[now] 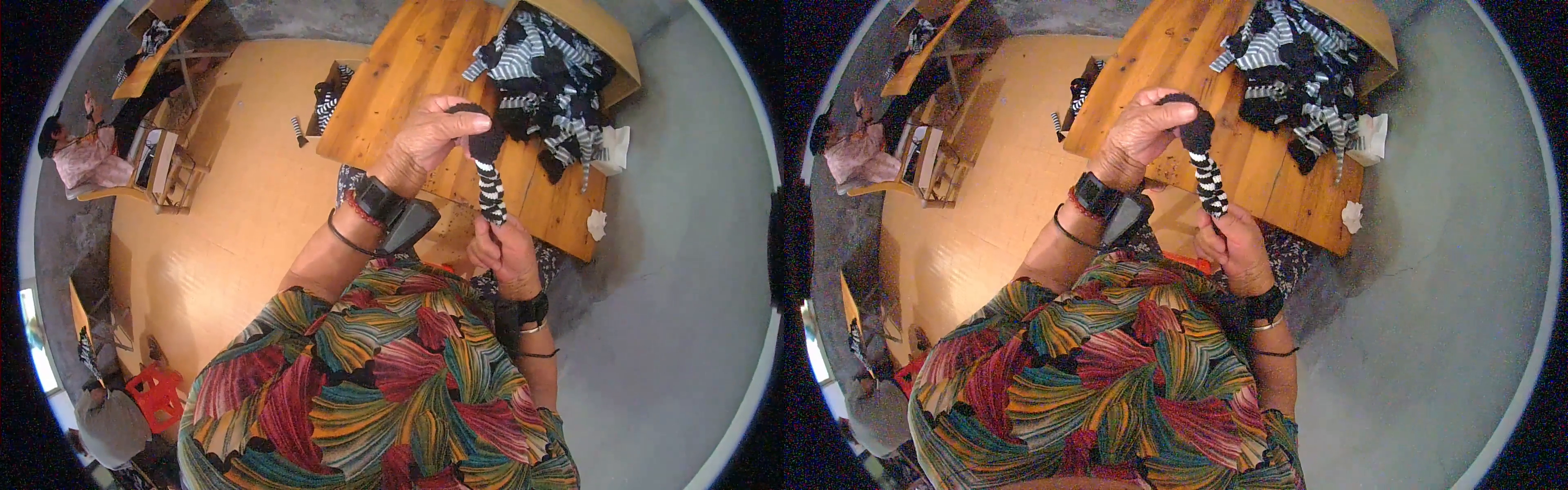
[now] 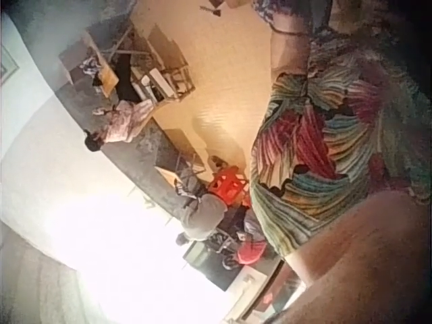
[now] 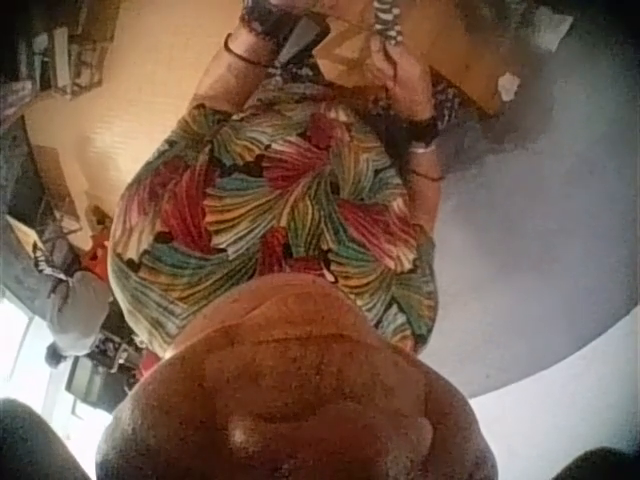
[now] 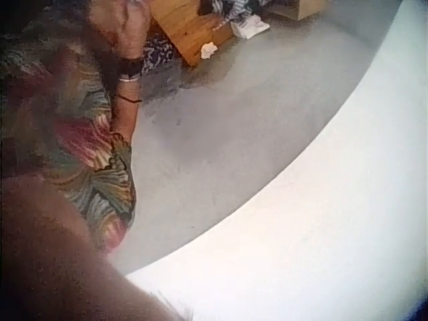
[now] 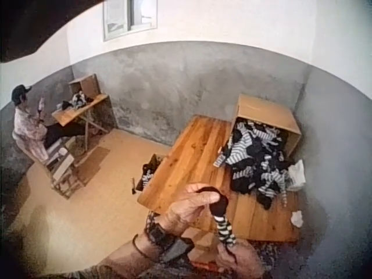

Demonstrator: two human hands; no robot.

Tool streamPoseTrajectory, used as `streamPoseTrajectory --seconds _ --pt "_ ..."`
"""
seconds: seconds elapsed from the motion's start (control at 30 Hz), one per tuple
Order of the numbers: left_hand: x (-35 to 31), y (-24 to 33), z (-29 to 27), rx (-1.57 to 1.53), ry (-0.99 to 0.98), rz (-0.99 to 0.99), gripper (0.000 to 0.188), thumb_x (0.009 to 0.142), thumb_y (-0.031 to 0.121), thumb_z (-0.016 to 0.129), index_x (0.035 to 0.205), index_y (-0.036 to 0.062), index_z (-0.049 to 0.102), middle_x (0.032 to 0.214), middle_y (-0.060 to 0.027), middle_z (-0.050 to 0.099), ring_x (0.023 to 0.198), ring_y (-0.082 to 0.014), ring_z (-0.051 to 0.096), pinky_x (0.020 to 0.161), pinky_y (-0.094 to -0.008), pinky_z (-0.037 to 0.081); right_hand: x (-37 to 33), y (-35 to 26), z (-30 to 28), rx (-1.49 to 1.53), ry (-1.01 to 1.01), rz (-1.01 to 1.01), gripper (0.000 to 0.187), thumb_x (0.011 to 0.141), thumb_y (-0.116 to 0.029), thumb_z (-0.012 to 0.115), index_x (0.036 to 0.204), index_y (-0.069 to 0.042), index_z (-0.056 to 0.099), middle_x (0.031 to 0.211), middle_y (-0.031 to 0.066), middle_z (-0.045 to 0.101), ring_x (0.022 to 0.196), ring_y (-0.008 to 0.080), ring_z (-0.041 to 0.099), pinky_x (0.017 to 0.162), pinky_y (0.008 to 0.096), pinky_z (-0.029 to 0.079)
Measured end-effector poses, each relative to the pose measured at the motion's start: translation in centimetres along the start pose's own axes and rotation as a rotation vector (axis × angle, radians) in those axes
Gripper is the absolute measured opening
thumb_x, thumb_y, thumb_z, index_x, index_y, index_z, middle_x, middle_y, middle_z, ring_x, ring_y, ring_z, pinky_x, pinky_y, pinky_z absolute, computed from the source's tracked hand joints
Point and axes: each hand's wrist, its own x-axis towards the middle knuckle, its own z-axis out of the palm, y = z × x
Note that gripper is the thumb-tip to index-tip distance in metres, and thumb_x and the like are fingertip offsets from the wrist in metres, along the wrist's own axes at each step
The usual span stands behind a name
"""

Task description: The person is manipulating small striped fabric tubes using a thin stick tool, likely turning them inside out or fitting them onto a form as part of a manufacturing process.

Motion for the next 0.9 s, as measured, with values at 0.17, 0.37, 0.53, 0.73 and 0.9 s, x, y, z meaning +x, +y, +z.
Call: streamPoseTrajectory --seconds 0.17,0.37,0.53,0.73,0.9 --pt "-0.8 -1.7 0.3 -0.016 0.123 0.123 0.021 0.081 0.021 0.058 0.087 0.0009 0.058 0.079 -0.0056 0.061 0.069 -0.0137 0.056 0.066 -0.0266 0.046 -0.1 0.0 1.2 0.017 0.057 -0.033 0.018 0.083 -0.020 0.044 0.078 -0.003 0.049 0.045 -0.0034 0.032 0.038 0.0081 0.029 0.042 0.0236 0.027" --pt "-2.2 -4.6 2.1 -0.478 0.274 0.118 0.017 0.081 0.019 0.057 0.085 0.0028 0.057 0.069 -0.0014 0.057 0.060 -0.0109 0.052 0.058 -0.0229 0.043 0.7 0.3 1.4 0.050 0.035 0.010 0.019 0.083 -0.020 0.046 0.071 -0.006 0.047 0.045 -0.0045 0.030 0.037 0.0082 0.028 0.041 0.0236 0.026" --pt "-1.8 -1.1 -1.0 -0.224 0.182 0.175 0.021 0.077 0.014 0.059 0.094 0.0016 0.058 0.080 -0.0046 0.060 0.070 -0.0126 0.056 0.064 -0.0233 0.045 -0.2 -0.6 0.9 -0.020 -0.037 0.032 0.021 0.085 -0.021 0.044 0.070 -0.006 0.046 0.044 -0.0047 0.030 0.036 0.0070 0.027 0.040 0.0228 0.026" --pt "-2.5 3.9 -1.7 0.677 -0.080 0.236 0.040 0.068 0.021 0.063 0.102 0.0023 0.057 0.099 -0.0040 0.055 0.095 -0.0153 0.050 0.087 -0.0281 0.036 -0.5 -0.4 -0.5 -0.034 -0.044 0.067 0.023 0.085 -0.023 0.044 0.072 -0.005 0.048 0.044 -0.0038 0.033 0.034 0.0075 0.029 0.038 0.0230 0.025" --pt "-2.3 5.0 -0.6 0.639 -0.168 0.161 0.035 0.070 0.021 0.064 0.099 0.0035 0.059 0.091 -0.0026 0.057 0.085 -0.0119 0.053 0.077 -0.0246 0.040 -0.4 -0.3 -0.2 -0.057 -0.057 0.066 0.022 0.085 -0.023 0.044 0.073 -0.004 0.049 0.043 -0.0036 0.033 0.033 0.0074 0.028 0.037 0.0233 0.025"
